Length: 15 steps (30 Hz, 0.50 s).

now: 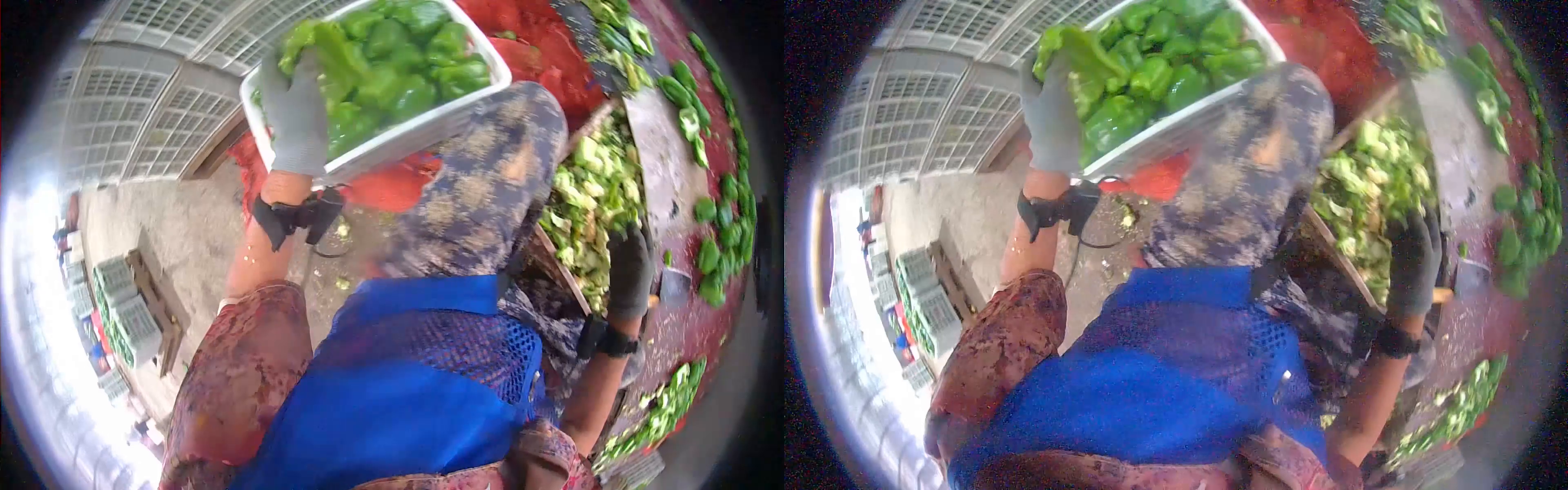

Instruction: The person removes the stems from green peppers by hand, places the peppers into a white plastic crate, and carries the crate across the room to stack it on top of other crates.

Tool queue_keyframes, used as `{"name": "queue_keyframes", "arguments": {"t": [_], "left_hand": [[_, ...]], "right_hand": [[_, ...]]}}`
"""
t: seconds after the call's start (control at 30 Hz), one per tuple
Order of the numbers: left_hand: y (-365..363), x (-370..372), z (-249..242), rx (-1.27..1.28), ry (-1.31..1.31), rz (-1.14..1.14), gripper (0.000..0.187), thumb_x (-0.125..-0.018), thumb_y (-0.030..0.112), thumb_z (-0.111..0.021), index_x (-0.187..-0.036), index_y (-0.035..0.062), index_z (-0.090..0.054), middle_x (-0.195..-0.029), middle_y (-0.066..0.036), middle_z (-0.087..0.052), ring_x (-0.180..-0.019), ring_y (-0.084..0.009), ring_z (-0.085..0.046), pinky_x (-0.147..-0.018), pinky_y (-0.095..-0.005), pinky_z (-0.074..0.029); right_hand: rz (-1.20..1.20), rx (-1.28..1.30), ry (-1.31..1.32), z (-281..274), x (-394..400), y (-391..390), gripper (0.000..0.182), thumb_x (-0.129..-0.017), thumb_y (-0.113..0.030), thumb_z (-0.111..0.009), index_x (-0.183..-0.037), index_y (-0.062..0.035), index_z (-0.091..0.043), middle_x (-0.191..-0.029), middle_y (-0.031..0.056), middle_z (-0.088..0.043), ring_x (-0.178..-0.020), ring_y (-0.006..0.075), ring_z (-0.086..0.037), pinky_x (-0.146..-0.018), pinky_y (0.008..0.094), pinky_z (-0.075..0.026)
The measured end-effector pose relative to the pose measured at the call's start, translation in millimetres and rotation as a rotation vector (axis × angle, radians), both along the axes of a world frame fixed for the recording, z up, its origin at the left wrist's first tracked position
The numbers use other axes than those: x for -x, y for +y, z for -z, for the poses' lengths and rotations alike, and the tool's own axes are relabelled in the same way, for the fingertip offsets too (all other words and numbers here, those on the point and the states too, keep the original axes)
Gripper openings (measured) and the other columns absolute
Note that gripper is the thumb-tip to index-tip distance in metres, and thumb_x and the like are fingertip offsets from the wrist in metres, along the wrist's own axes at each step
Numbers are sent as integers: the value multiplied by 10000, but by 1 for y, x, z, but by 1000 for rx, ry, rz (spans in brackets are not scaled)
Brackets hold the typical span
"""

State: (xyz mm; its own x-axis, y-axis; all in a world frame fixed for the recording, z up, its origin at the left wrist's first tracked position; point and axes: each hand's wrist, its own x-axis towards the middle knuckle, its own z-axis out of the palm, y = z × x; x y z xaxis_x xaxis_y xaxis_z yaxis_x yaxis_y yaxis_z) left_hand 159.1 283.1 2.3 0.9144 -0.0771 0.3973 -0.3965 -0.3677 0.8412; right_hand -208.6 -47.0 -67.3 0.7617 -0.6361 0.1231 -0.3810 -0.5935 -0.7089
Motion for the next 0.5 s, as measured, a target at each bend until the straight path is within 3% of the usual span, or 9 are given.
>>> {"name": "queue_keyframes", "arguments": {"t": [0.03,0.1,0.17,0.2,0.3,0.37,0.43,0.5], "left_hand": [[18,-6,1,-117,5,-52,432,-927,192,-611,-1292,-15,-510,-1176,-217,-591,-1070,-348,-580,-931,-401,-455],[60,-15,20,-344,24,-139,557,-911,191,-630,-1383,-44,-449,-1373,-264,-492,-1251,-353,-508,-1062,-411,-401],[97,-24,84,-549,-118,4,628,-914,187,-607,-1459,5,-354,-1411,-257,-473,-1289,-391,-476,-1058,-433,-408],[108,-27,112,-649,-191,79,668,-916,185,-595,-1497,30,-306,-1430,-254,-463,-1308,-410,-460,-1057,-445,-411],[126,-13,148,-903,-68,-42,726,-905,188,-590,-1528,34,-253,-1523,-257,-347,-1414,-432,-313,-1125,-461,-349],[138,-24,156,-824,-44,-16,698,-920,231,-570,-1520,32,-273,-1485,-263,-400,-1355,-431,-400,-1083,-474,-389],[154,-41,155,-775,118,-42,676,-936,276,-546,-1512,33,-291,-1438,-266,-456,-1280,-427,-486,-1033,-488,-429],[159,-60,147,-746,414,-86,658,-952,320,-517,-1506,36,-307,-1383,-265,-515,-1189,-419,-571,-974,-503,-468]], "right_hand": [[3,48,44,1,3,1,333,-882,-93,-694,-1174,34,-597,-1175,230,-624,-1098,377,-596,-973,401,-484],[-13,171,135,3,6,1,319,-896,-98,-678,-1176,32,-597,-1212,223,-609,-1107,374,-598,-962,397,-493],[-45,274,176,7,7,-1,303,-915,-105,-659,-1179,30,-596,-1241,215,-599,-1107,363,-604,-941,389,-506],[-13,53,121,15,9,-6,293,-925,-100,-648,-1182,30,-594,-1257,213,-593,-1107,353,-608,-927,380,-513],[144,-507,-64,18,7,-11,272,-943,-77,-630,-1188,32,-588,-1298,212,-578,-1109,334,-614,-900,359,-527],[186,-598,-68,5,-2,1,283,-927,-48,-643,-1193,31,-586,-1306,214,-574,-1111,336,-614,-904,356,-526],[130,-378,-9,3,-9,4,311,-902,-21,-662,-1199,29,-585,-1301,214,-577,-1111,338,-613,-907,358,-525],[-20,116,80,2,-12,2,338,-875,-7,-684,-1198,24,-589,-1281,219,-588,-1110,336,-614,-906,363,-525]]}}
